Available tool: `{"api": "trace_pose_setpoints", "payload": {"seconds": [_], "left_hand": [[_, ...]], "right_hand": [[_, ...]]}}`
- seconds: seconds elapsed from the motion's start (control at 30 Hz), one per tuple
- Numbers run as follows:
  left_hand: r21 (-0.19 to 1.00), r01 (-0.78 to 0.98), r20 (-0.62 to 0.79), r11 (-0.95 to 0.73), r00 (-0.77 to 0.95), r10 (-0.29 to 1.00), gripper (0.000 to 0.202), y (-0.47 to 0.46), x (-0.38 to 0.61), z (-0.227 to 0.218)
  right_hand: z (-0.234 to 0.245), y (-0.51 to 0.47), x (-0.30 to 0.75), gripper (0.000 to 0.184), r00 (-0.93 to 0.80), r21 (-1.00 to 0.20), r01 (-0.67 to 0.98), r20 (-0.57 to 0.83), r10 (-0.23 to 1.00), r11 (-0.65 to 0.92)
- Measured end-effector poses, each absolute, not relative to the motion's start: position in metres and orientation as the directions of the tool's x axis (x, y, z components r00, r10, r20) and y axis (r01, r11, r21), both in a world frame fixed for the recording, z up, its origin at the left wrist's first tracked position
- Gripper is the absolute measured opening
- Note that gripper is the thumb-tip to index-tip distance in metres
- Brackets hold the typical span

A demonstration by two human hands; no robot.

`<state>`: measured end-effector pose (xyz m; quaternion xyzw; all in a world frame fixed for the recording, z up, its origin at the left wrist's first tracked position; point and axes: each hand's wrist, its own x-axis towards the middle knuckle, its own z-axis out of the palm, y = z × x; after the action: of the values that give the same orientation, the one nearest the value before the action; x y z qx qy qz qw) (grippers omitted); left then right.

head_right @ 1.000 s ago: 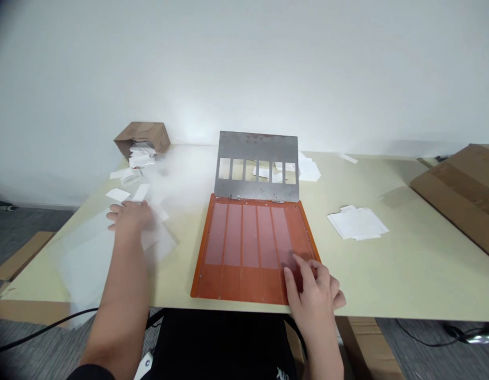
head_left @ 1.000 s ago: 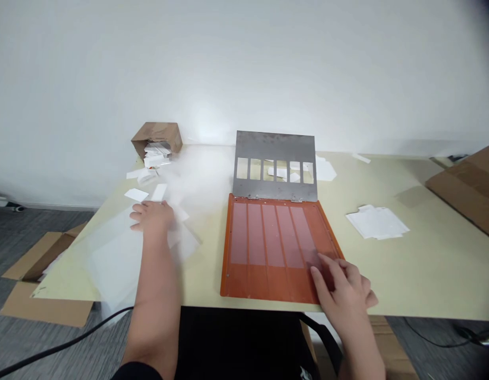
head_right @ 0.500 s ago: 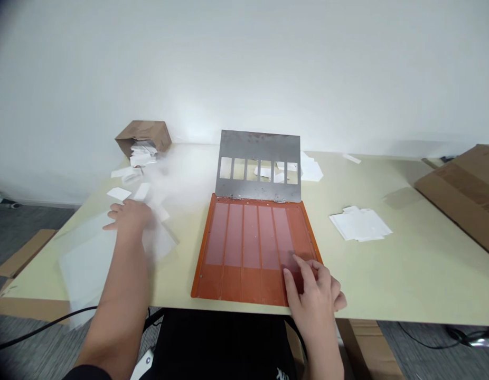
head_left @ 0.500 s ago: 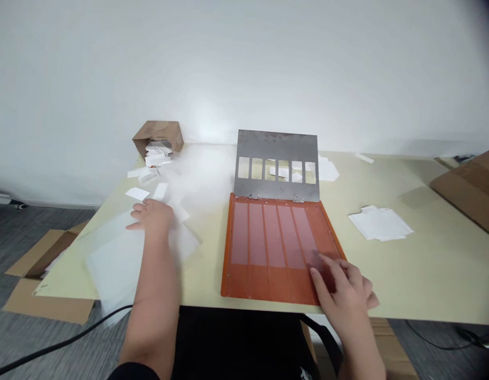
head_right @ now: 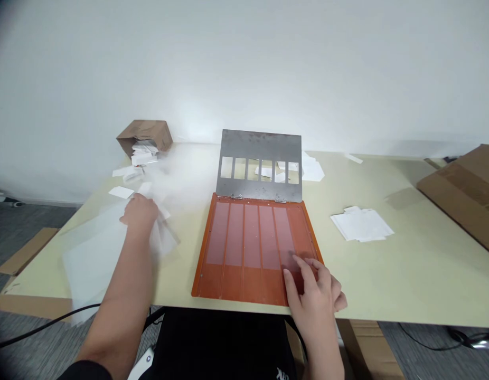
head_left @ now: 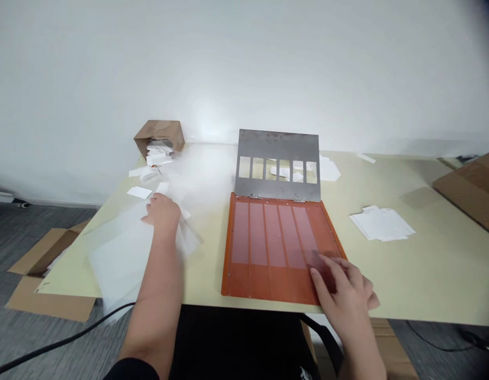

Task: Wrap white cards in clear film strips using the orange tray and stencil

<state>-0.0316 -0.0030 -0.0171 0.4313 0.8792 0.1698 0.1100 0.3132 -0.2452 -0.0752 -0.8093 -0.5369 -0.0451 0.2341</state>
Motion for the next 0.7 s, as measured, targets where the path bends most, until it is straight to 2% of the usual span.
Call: {"api": "trace_pose_setpoints", "payload": {"seconds": [0.1,0.2,0.3,0.37,0.43,0.53,0.6,0.7], "left_hand": [[0.422,0.700,-0.004,0.576,-0.634,0.774,0.051,-0.009,-0.033,-0.009],[0.466,0.694,0.126,0.548,-0.666,0.736,0.051,-0.016,-0.034,0.000],[0.505,0.739,0.277,0.446,-0.628,0.727,0.056,-0.020,-0.030,0.007],[0.505,0.791,0.323,0.346,-0.545,0.774,0.059,-0.019,-0.025,0.007],[0.499,0.848,0.366,0.176,-0.391,0.845,0.060,-0.017,-0.017,0.006],[0.471,0.865,0.413,-0.170,-0.047,0.909,0.059,-0.018,0.001,0.001],[0.436,0.817,0.407,-0.378,0.196,0.892,0.058,-0.024,0.019,-0.002],[0.362,0.708,0.362,-0.606,0.493,0.791,0.057,-0.041,0.049,-0.007]], "right_hand": [[-0.074,-0.245,0.314,0.048,0.422,-0.347,0.886,0.335,0.842,-0.306],[-0.074,-0.246,0.315,0.047,0.422,-0.355,0.885,0.338,0.841,-0.301],[-0.072,-0.246,0.315,0.045,0.421,-0.359,0.884,0.340,0.841,-0.298],[-0.071,-0.246,0.314,0.044,0.418,-0.353,0.888,0.347,0.840,-0.296],[-0.068,-0.246,0.312,0.043,0.406,-0.347,0.893,0.348,0.845,-0.286],[-0.064,-0.245,0.307,0.042,0.377,-0.364,0.898,0.342,0.861,-0.249],[-0.061,-0.244,0.304,0.041,0.356,-0.388,0.896,0.339,0.871,-0.215],[-0.058,-0.243,0.298,0.039,0.334,-0.421,0.890,0.338,0.880,-0.176]]}}
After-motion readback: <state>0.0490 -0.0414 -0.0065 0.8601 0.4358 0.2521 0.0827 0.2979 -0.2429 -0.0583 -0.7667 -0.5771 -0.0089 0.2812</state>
